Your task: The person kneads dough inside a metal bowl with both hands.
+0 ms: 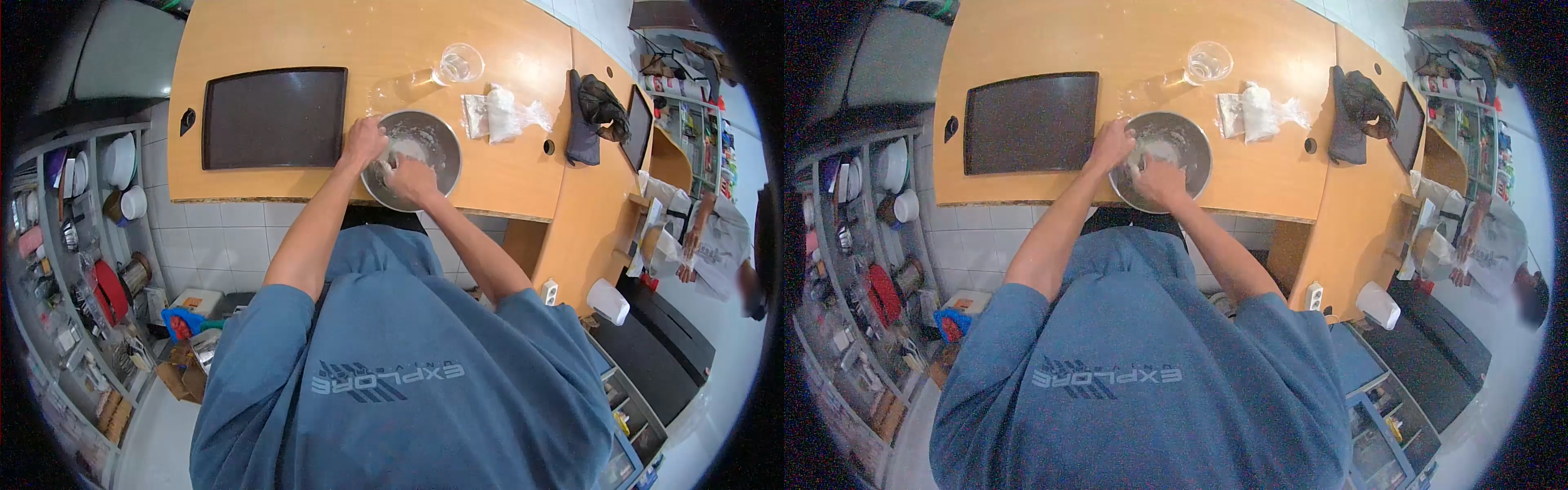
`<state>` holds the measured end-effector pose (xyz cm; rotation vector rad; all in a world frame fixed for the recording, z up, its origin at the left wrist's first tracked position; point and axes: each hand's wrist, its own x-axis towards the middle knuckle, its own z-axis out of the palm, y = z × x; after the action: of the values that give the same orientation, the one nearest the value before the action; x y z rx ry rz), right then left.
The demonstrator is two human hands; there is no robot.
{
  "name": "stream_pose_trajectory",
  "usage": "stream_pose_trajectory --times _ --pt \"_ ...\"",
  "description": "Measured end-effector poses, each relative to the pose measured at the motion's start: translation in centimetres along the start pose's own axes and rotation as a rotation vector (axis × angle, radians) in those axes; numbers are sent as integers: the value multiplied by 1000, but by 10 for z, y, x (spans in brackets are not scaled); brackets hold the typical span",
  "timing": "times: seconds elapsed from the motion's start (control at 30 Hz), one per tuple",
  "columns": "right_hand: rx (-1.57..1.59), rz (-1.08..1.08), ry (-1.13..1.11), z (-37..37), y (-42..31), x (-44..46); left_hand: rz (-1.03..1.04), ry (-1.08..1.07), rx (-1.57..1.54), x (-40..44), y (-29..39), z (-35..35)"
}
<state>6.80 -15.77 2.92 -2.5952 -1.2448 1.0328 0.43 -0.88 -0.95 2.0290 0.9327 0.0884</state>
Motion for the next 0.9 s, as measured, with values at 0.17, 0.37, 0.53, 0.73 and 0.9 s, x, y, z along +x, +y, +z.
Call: stream_pose_trajectory --times 0.17,0.37,0.53,0.73,0.9 --pt "-127 -141 192 7 -14 -20 -24 -19 -19 -3 10 -7" --pt "-129 -145 193 24 2 22 -54 -23 -49 -2 9 -6" --pt "-121 -128 184 19 10 42 0 -79 -46 6 6 -6" --pt "-97 -50 187 17 8 61 9 -114 -6 10 1 -10" --pt "91 42 108 2 13 68 31 -24 -67 2 -6 -3"
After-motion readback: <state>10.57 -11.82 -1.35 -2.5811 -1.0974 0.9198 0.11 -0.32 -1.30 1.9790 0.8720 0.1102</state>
